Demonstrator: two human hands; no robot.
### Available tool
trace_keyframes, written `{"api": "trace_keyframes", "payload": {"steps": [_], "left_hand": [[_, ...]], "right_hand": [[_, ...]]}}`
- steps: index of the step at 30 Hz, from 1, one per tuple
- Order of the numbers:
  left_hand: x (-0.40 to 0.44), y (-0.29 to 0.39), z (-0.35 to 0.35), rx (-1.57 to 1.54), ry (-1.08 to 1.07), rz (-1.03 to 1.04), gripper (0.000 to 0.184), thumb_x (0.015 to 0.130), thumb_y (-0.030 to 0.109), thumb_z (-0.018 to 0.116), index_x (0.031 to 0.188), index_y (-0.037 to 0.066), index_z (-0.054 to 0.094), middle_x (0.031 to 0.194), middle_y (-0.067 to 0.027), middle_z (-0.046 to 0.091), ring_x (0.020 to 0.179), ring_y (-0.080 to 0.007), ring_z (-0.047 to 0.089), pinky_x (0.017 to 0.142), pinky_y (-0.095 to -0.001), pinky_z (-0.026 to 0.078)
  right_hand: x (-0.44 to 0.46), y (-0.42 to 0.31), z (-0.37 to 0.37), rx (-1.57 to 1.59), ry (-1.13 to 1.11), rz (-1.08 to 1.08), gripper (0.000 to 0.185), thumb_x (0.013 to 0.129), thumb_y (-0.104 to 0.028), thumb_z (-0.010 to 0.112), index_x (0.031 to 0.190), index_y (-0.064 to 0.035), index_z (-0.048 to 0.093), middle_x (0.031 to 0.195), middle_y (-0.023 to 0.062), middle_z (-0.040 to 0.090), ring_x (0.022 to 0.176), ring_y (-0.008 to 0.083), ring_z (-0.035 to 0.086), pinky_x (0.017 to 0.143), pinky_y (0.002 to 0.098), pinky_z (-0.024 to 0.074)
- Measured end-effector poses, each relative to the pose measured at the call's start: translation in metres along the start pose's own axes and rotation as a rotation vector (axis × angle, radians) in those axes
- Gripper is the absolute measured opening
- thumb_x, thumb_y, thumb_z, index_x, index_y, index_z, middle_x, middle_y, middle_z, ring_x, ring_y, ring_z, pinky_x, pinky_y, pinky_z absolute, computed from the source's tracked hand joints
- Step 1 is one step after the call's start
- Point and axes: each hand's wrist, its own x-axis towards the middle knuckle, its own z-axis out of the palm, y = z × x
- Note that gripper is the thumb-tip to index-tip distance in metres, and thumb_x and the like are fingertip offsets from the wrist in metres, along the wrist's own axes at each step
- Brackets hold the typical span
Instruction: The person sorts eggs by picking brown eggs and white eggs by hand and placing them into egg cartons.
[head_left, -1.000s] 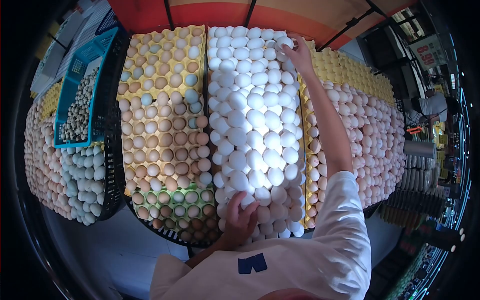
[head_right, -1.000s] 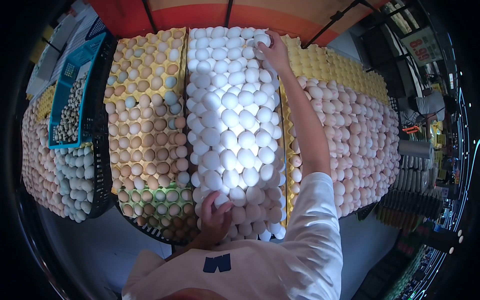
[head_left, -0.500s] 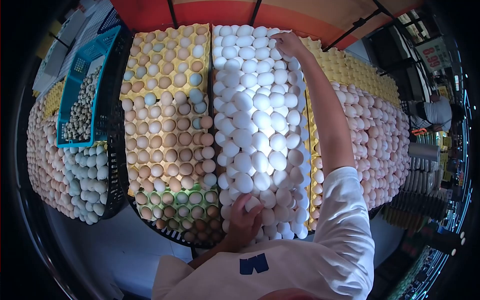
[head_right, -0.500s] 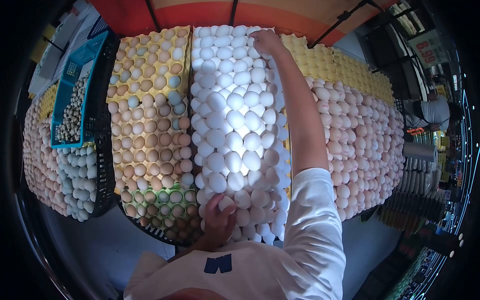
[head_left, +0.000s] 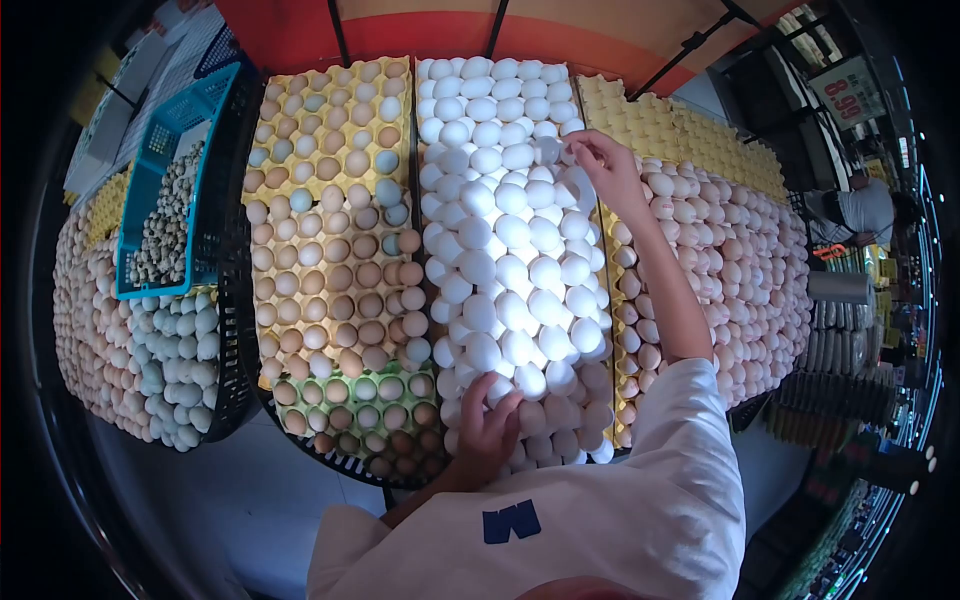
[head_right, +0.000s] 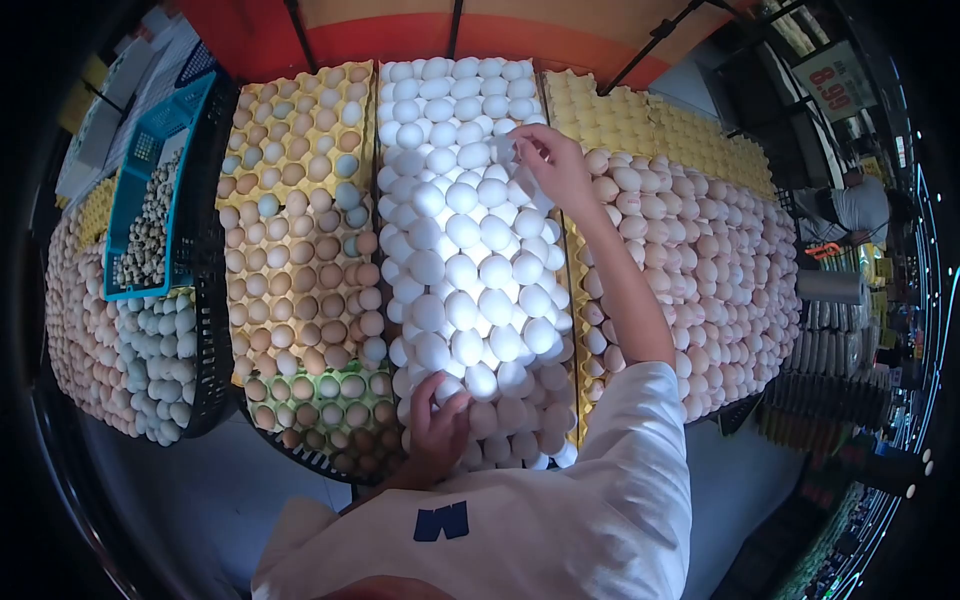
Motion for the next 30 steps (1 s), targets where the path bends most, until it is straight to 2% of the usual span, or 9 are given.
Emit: {"api": "trace_keyframes", "payload": {"steps": [2, 4, 9, 15, 17, 19, 23, 26, 30], "left_hand": [[0.002, 0.002, -0.004, 0.025, -0.015, 0.038, 0.032, 0.079, -0.004, 0.062, 0.11, 0.004, 0.061, 0.123, -0.0244, 0.044, 0.114, -0.0414, 0.048, 0.091, -0.0431, 0.045], [0.003, 0.001, -0.005, 0.048, -0.032, 0.077, 0.034, 0.08, -0.004, 0.062, 0.112, 0.005, 0.06, 0.125, -0.0239, 0.043, 0.115, -0.0405, 0.048, 0.09, -0.0424, 0.046], [-0.007, -0.003, 0.001, 0.006, -0.099, -0.015, 0.038, 0.083, -0.003, 0.058, 0.12, 0.005, 0.056, 0.134, -0.0193, 0.036, 0.12, -0.0331, 0.042, 0.094, -0.0392, 0.039], [-0.003, -0.005, -0.003, 0.053, -0.104, 0.121, 0.036, 0.086, 0.001, 0.059, 0.122, 0.004, 0.055, 0.135, -0.0192, 0.035, 0.12, -0.033, 0.043, 0.097, -0.0373, 0.04], [-0.003, -0.007, -0.003, 0.072, -0.1, 0.134, 0.036, 0.086, 0.001, 0.058, 0.122, 0.004, 0.055, 0.134, -0.0189, 0.037, 0.119, -0.0322, 0.044, 0.095, -0.0369, 0.041], [-0.002, -0.004, -0.007, -0.034, -0.079, 0.077, 0.038, 0.085, 0.0, 0.061, 0.123, 0.004, 0.056, 0.131, -0.0166, 0.04, 0.108, -0.0269, 0.05, 0.088, -0.0325, 0.045], [0.001, -0.017, -0.011, -0.213, -0.027, -0.018, 0.039, 0.086, 0.001, 0.059, 0.125, 0.003, 0.054, 0.13, -0.0126, 0.045, 0.104, -0.019, 0.051, 0.087, -0.0284, 0.045], [0.002, -0.02, -0.024, -0.642, -0.068, -0.309, 0.037, 0.093, 0.007, 0.053, 0.13, 0.002, 0.048, 0.127, -0.0076, 0.052, 0.106, -0.0128, 0.053, 0.085, -0.0248, 0.045], [0.006, -0.023, -0.022, -0.768, 0.052, -0.289, 0.036, 0.096, 0.012, 0.051, 0.129, 0.001, 0.048, 0.126, -0.01, 0.053, 0.108, -0.0156, 0.055, 0.089, -0.0275, 0.046]], "right_hand": [[-0.058, -0.035, -0.007, -0.052, -0.111, 0.114, 0.018, 0.091, -0.009, 0.056, 0.104, -0.0012, 0.065, 0.087, 0.005, 0.066, 0.075, 0.0092, 0.057, 0.067, 0.0232, 0.0465], [-0.111, -0.049, -0.012, -0.072, -0.12, 0.054, 0.019, 0.091, -0.01, 0.056, 0.105, -0.0016, 0.066, 0.091, 0.0056, 0.066, 0.077, 0.0096, 0.056, 0.067, 0.0236, 0.0461], [-0.212, -0.063, -0.026, -0.103, -0.032, 0.243, 0.018, 0.092, -0.01, 0.056, 0.105, -0.0004, 0.065, 0.09, 0.0056, 0.065, 0.078, 0.0102, 0.058, 0.07, 0.0238, 0.0466], [-0.277, -0.081, -0.025, -0.035, 0.099, 0.386, 0.019, 0.093, -0.01, 0.056, 0.106, 0.0012, 0.063, 0.091, 0.0048, 0.065, 0.081, 0.0094, 0.059, 0.073, 0.0232, 0.0472], [-0.29, -0.075, -0.019, -0.055, 0.142, 0.313, 0.021, 0.092, -0.014, 0.056, 0.106, -0.001, 0.065, 0.083, 0.0062, 0.065, 0.071, 0.0106, 0.058, 0.064, 0.0244, 0.0475], [-0.292, -0.084, -0.014, -0.108, 0.14, 0.292, 0.02, 0.092, -0.013, 0.056, 0.106, -0.0014, 0.064, 0.083, 0.0088, 0.065, 0.07, 0.0128, 0.06, 0.063, 0.026, 0.0479], [-0.296, -0.094, 0.001, -0.332, 0.095, 0.194, 0.023, 0.087, -0.015, 0.06, 0.106, -0.0029, 0.064, 0.089, 0.0133, 0.064, 0.072, 0.022, 0.062, 0.064, 0.0319, 0.0494], [-0.3, -0.096, 0.016, -0.458, 0.042, 0.131, 0.026, 0.084, -0.017, 0.063, 0.106, -0.0036, 0.064, 0.092, 0.0145, 0.064, 0.074, 0.0263, 0.064, 0.066, 0.0354, 0.0501], [-0.296, -0.096, 0.035, -0.488, 0.056, 0.157, 0.03, 0.083, -0.024, 0.067, 0.104, -0.0034, 0.064, 0.09, 0.0152, 0.064, 0.073, 0.028, 0.064, 0.065, 0.0373, 0.0503]]}}
